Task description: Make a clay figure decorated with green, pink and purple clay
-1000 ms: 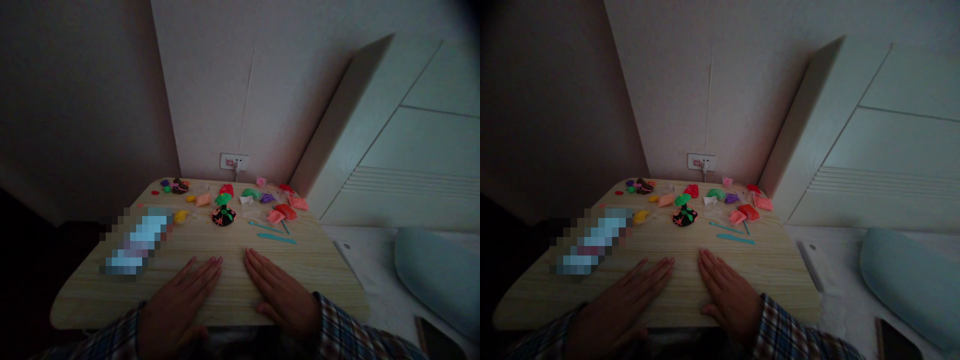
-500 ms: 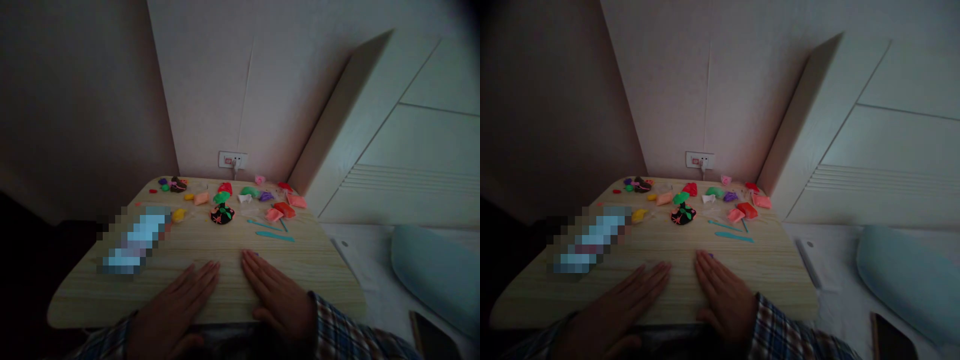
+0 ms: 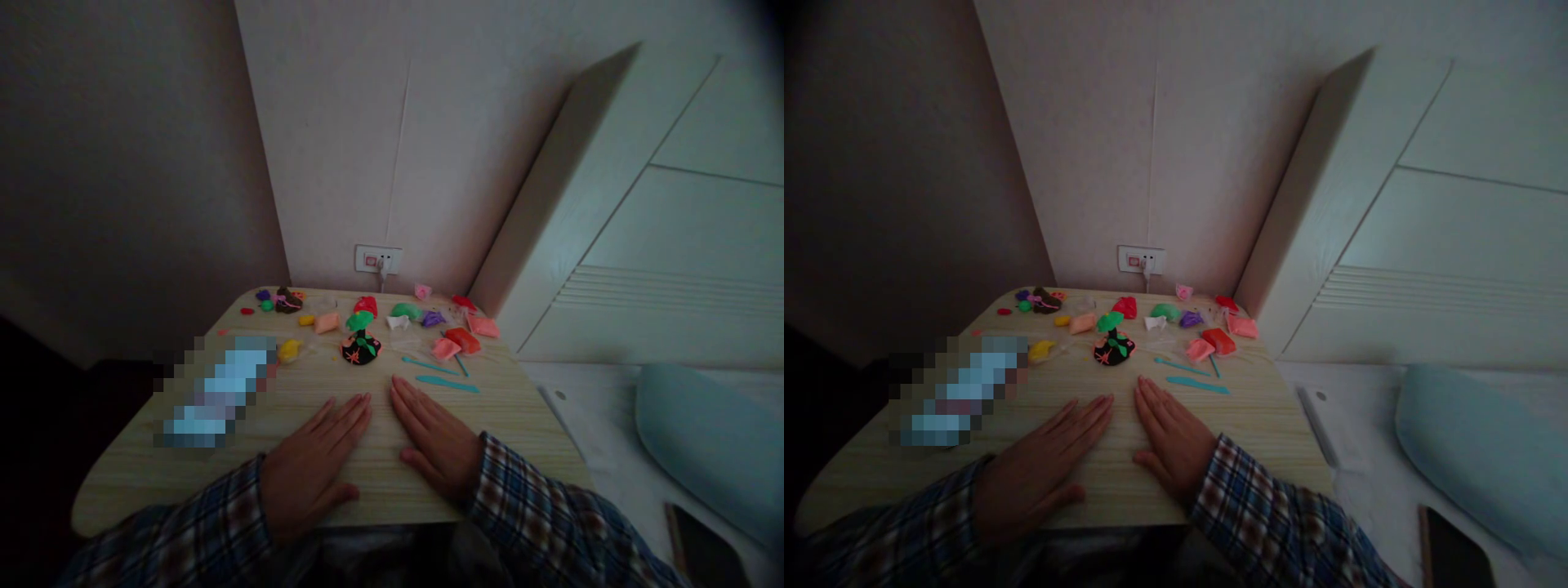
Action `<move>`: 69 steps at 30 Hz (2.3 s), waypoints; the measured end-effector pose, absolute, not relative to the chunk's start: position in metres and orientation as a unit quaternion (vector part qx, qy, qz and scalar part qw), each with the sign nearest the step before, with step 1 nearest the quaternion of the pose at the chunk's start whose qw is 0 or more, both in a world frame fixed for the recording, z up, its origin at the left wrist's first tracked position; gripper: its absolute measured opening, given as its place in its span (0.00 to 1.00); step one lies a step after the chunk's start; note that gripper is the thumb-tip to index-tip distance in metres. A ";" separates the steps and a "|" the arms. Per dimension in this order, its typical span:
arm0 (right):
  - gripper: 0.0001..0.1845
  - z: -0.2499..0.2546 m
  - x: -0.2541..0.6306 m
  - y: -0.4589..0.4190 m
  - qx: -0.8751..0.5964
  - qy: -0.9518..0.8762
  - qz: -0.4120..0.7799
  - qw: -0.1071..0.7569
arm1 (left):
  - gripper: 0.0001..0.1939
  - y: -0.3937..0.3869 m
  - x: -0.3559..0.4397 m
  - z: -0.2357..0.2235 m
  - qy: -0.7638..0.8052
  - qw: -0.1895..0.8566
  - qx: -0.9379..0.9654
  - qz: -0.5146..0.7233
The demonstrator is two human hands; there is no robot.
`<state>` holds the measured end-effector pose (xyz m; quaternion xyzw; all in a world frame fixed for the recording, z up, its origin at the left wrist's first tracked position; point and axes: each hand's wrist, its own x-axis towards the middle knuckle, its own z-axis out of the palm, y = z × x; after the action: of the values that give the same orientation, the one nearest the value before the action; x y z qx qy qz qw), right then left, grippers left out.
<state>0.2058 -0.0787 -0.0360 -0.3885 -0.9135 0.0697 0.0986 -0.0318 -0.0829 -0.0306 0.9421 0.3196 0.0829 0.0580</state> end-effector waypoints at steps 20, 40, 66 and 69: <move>0.16 -0.024 0.194 -0.046 -0.444 -0.850 0.084 0.269 | 0.14 -0.075 -0.044 -0.019 0.339 0.057 0.922 0.178; 0.19 -0.036 0.197 -0.047 -0.457 -0.854 0.058 0.242 | 0.16 -0.062 -0.001 -0.012 0.523 -0.009 0.837 0.160; 0.31 -0.038 0.195 -0.068 -0.455 -0.881 0.031 0.124 | 0.37 -0.088 -0.009 -0.033 0.407 -0.018 0.908 0.098; 0.30 -0.036 0.194 -0.070 -0.433 -0.894 0.041 0.109 | 0.38 -0.087 -0.010 -0.033 0.375 -0.012 0.922 0.097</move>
<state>0.1941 -0.0698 -0.0363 -0.4330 -0.8939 0.0413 0.1086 -0.0104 -0.0872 -0.0333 0.9218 0.3753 0.0968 -0.0116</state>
